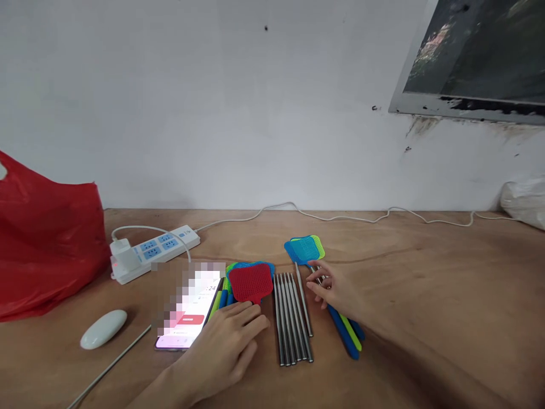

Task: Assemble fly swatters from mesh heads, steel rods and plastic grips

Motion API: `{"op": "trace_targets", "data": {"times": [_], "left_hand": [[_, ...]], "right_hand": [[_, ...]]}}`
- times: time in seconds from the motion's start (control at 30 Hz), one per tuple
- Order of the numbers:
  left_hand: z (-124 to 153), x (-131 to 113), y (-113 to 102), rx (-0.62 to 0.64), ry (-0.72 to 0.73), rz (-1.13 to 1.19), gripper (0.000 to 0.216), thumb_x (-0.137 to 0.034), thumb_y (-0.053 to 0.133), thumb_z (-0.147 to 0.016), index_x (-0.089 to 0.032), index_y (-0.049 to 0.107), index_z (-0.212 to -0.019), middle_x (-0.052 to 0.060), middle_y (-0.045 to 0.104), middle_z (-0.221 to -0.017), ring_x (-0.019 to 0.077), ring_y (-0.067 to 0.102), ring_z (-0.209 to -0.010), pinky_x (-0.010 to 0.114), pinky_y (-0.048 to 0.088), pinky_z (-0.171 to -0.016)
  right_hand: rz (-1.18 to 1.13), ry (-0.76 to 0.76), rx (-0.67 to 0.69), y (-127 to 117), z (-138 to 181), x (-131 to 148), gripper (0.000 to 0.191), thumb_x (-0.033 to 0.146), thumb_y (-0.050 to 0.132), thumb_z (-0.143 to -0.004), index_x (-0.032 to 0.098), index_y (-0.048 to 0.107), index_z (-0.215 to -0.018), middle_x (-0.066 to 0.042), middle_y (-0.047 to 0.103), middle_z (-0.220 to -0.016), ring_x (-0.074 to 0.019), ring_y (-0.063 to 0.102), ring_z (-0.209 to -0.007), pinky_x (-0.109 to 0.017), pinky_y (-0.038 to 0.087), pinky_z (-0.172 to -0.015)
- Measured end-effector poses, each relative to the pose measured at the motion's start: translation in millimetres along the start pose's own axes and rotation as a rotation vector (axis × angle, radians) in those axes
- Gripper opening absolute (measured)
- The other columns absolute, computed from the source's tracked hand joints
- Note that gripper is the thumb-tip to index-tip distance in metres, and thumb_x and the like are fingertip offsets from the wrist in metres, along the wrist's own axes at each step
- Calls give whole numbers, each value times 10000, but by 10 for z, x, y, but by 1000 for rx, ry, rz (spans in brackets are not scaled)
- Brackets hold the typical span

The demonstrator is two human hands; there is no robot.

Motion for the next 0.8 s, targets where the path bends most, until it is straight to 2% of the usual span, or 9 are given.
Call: {"op": "trace_targets", "data": {"times": [0.07,0.13,0.23,0.3,0.4,0.53,0.8], "left_hand": [[19,-2,1,-34,14,1,258,-50,426,-826,-202,590,-957,51,637,-878,250,583,-805,364,439,-710],[30,-13,5,-58,23,3,249,-52,435,-828,-201,594,-948,53,639,-884,252,581,-818,372,444,-726],[28,-48,20,-52,47,21,216,-63,449,-843,-199,601,-914,54,652,-897,243,583,-820,377,464,-754],[19,-75,28,-40,60,44,219,-71,451,-866,-195,619,-934,55,671,-927,237,598,-839,380,484,-788],[8,-105,36,-37,75,73,289,-76,456,-890,-197,648,-1069,56,715,-1022,241,643,-934,391,510,-881],[12,-110,57,-47,91,53,362,-90,476,-901,-186,656,-1200,69,738,-1185,252,674,-1089,417,512,-1003],[5,-86,96,-1,86,-9,442,-78,495,-883,-150,636,-1296,112,713,-1283,263,671,-1173,433,547,-1020]], "right_hand": [[92,-60,14,14,39,-11,349,415,660,-808,215,637,-1093,-61,693,-938,-169,645,-545,-344,577,-475],[167,-138,35,32,96,25,245,320,663,-827,226,689,-1052,-70,718,-963,-214,681,-694,-426,611,-684],[340,-361,76,74,179,118,260,228,583,-906,217,702,-1136,-102,735,-1138,-291,667,-1054,-530,522,-990],[489,-512,97,98,219,155,314,204,512,-958,185,675,-1226,-125,704,-1271,-300,608,-1218,-549,466,-1078],[624,-597,141,100,245,151,357,199,471,-993,148,648,-1299,-139,657,-1368,-291,566,-1308,-529,470,-1103],[658,-617,175,66,281,145,350,202,466,-1003,142,671,-1280,-122,682,-1338,-284,570,-1315,-508,488,-1099],[595,-650,151,98,386,251,326,177,473,-991,146,679,-1242,-103,746,-1217,-260,677,-1136,-464,567,-993]]}}
Point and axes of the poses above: each hand's wrist, its own z-axis away from the middle knuckle, its own y-axis out of the palm, x = y × z, the point moved 2 cm from there along -z, towards the middle knuckle
